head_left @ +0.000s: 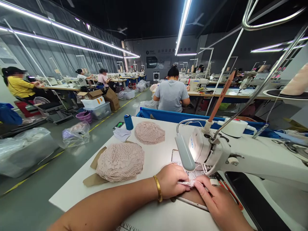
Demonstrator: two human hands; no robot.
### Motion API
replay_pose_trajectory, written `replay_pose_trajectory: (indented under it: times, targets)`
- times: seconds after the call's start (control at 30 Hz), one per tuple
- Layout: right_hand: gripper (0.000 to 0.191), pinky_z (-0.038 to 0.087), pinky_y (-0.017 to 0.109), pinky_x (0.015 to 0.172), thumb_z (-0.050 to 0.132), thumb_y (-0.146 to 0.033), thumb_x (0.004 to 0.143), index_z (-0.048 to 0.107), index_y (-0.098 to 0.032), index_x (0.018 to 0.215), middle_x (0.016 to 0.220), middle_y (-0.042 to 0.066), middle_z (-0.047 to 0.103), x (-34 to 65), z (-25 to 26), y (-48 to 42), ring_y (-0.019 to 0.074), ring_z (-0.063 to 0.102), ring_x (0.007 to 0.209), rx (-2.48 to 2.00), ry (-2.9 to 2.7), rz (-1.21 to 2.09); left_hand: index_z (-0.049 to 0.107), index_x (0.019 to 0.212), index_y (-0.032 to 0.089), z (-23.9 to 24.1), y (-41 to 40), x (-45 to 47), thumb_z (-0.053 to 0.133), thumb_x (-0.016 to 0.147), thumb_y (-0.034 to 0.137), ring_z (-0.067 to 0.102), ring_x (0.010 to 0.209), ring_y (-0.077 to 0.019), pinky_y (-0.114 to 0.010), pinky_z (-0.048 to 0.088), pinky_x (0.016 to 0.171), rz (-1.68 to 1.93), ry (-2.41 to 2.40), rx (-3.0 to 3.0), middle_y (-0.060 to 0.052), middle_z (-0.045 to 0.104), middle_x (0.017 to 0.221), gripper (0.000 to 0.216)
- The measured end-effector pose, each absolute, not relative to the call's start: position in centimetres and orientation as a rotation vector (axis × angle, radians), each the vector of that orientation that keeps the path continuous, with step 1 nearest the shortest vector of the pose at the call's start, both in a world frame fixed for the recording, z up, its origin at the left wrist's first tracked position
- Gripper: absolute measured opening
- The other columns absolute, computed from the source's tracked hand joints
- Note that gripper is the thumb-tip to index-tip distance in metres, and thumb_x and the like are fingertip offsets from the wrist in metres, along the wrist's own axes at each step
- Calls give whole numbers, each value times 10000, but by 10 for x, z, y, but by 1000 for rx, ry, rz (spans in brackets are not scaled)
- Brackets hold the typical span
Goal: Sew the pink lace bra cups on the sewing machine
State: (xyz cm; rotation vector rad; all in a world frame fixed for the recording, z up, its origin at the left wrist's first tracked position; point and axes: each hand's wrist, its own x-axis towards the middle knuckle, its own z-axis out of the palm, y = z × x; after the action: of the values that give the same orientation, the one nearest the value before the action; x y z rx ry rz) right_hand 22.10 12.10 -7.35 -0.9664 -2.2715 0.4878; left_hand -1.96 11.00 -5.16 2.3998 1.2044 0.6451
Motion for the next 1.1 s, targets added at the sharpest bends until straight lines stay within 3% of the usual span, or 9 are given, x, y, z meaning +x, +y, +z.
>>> replay_pose_trajectory:
  times: [0.17,0.37,0.5,0.67,0.73,0.8,1.1]
  targets:
    - [491,592,363,680,403,-587,1139,777,-270,1113,741,50,778,212,-78,116,273,722,625,-1106,-2119,496,698,762,182,-48,113,-21,860,915,251,575,739,-145,-252,448,709,666,1201,2241,45,605,725,234]
    - [456,557,333,624,388,-546,1151,738,-279,1035,789,31,788,209,-80,117,240,707,599,-1050,-2137,482,640,688,168,-50,114,-20,965,800,335,530,722,-140,-245,410,679,700,1170,2223,42,523,705,383]
    - [381,506,313,549,424,-488,1148,687,-289,959,749,4,750,211,-75,116,217,676,570,-1011,-2193,473,669,708,177,-56,109,-19,867,897,401,573,747,-150,-252,438,699,698,1178,2296,8,605,776,353]
    - [316,562,306,651,477,-340,1127,674,-276,888,820,16,713,217,-53,107,213,706,745,-690,-2471,350,782,899,204,-56,91,-23,779,924,226,672,859,-170,-296,497,813,596,1112,2554,-29,752,982,34]
    - [219,593,319,704,536,-295,1105,685,-265,947,879,25,720,218,-43,102,213,707,794,-573,-2585,230,797,984,225,-53,83,-26,798,941,257,691,914,-187,-333,496,854,558,1100,2625,-22,775,1038,53]
    - [164,605,326,698,587,-284,1083,681,-253,952,883,26,717,220,-37,99,211,701,783,-545,-2644,128,785,952,226,-50,77,-28,797,971,311,693,934,-198,-366,478,873,520,1113,2692,-7,783,1042,88]
    - [189,647,347,686,530,-254,1087,695,-234,996,921,47,762,218,-46,104,224,737,780,-512,-2630,-73,746,907,210,-50,76,-28,718,1025,307,679,913,-202,-399,418,881,571,1125,2786,1,795,1047,156]
